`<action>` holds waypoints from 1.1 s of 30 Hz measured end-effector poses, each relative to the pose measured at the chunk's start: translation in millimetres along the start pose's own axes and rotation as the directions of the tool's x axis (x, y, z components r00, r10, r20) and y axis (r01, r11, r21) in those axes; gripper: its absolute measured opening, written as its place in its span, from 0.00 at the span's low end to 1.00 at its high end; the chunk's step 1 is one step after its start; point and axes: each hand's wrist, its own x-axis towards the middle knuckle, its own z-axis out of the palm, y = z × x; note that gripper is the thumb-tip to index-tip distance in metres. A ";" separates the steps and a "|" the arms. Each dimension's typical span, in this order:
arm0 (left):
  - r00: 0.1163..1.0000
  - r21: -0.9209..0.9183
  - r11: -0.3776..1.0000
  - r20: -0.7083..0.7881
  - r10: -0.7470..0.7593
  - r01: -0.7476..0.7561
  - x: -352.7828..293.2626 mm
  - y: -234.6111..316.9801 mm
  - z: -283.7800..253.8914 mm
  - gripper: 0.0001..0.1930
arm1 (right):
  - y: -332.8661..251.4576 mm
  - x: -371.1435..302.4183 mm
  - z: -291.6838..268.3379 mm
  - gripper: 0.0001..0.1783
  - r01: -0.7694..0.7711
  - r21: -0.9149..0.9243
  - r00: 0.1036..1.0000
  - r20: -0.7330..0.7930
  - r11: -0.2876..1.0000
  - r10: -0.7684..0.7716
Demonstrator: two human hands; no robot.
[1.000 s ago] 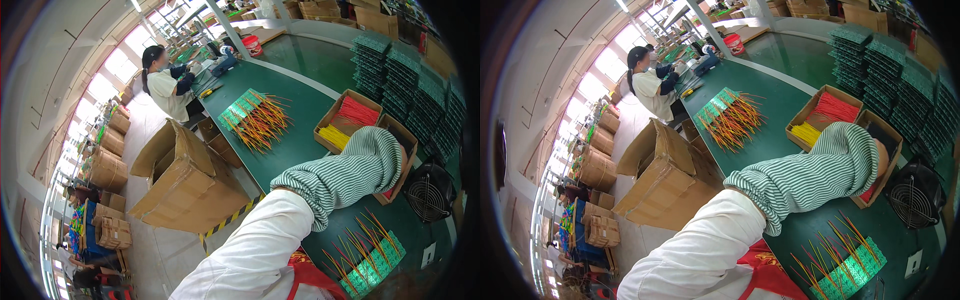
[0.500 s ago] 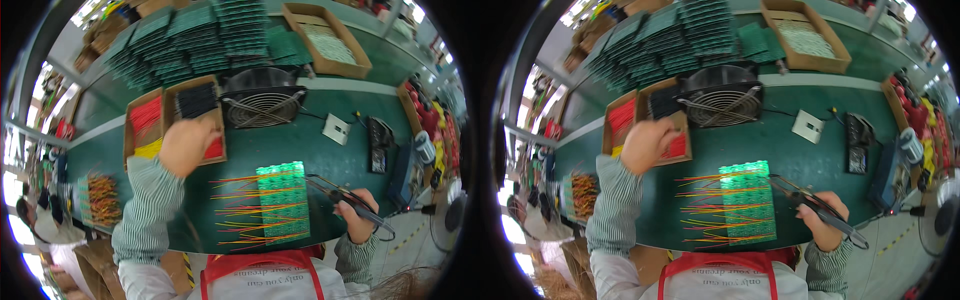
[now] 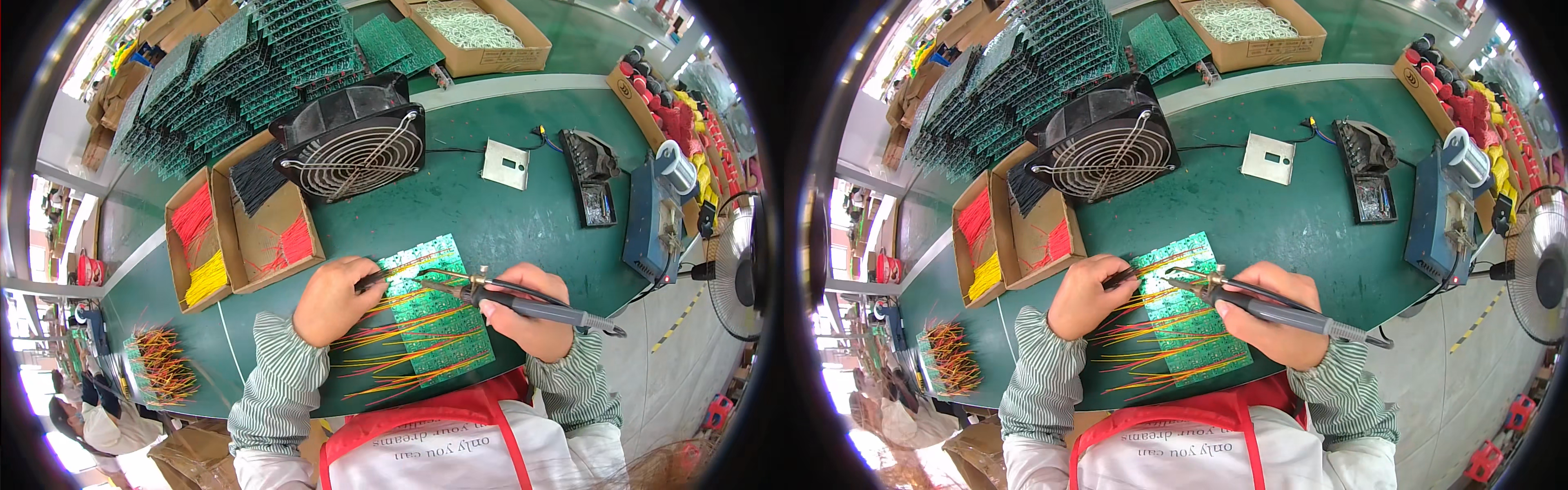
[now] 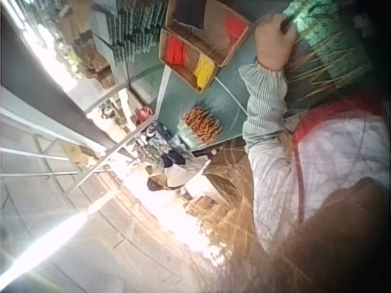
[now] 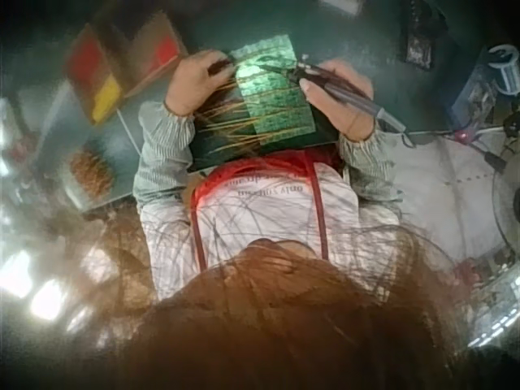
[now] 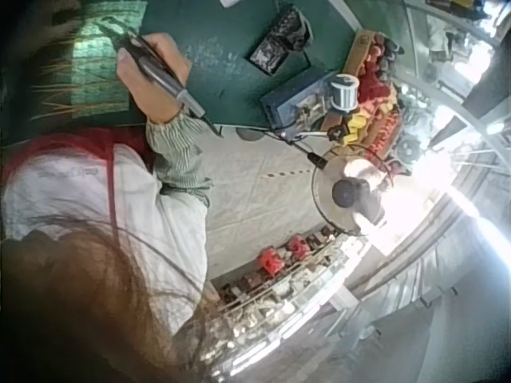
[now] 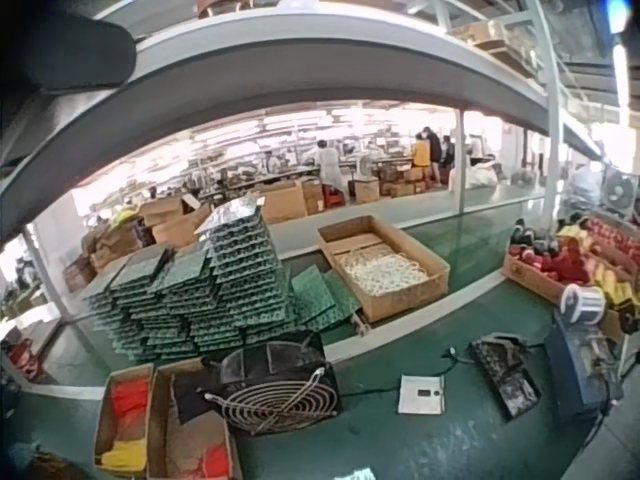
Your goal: The person solders wires onto a circuit board using a soldering iron, sets the board aside, picks up a new circuit board from a stack and wires from a box, and solders the wires onto the new board.
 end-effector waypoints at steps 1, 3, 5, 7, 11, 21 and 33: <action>1.000 -0.009 1.000 0.005 -0.018 0.018 -0.1 -1.0 0.0 0.08 | -0.1 2.0 2.3 0.09 0.004 -0.020 1.000 0.023 1.000 -0.003; 0.999 -0.015 0.999 0.020 -0.039 0.039 0.3 -2.1 -0.8 0.08 | 1.5 6.5 6.9 0.09 0.002 -0.037 0.999 0.047 0.999 0.000; 0.998 -0.022 0.998 0.034 -0.060 0.061 0.9 -3.3 -1.1 0.08 | 3.4 10.9 10.6 0.08 -0.035 0.002 0.998 0.058 0.999 0.035; 0.997 -0.052 0.996 0.027 -0.070 0.072 1.8 -5.4 -0.3 0.09 | 1.5 14.9 10.9 0.09 -0.084 -0.011 0.993 0.083 0.996 0.085; 0.997 -0.081 0.994 0.042 -0.066 0.070 3.1 -7.8 -0.7 0.09 | 5.0 18.1 15.1 0.09 -0.167 0.003 0.981 0.103 0.986 0.165; 0.996 -0.095 0.992 0.046 -0.074 0.078 5.5 -10.6 -0.1 0.09 | 7.1 23.1 18.0 0.08 -0.154 0.012 0.982 0.115 0.988 0.151; 0.998 -0.077 0.995 0.031 -0.057 0.060 4.5 -9.8 -2.2 0.09 | 0.2 19.7 6.3 0.09 -0.114 -0.013 0.990 0.077 0.993 0.114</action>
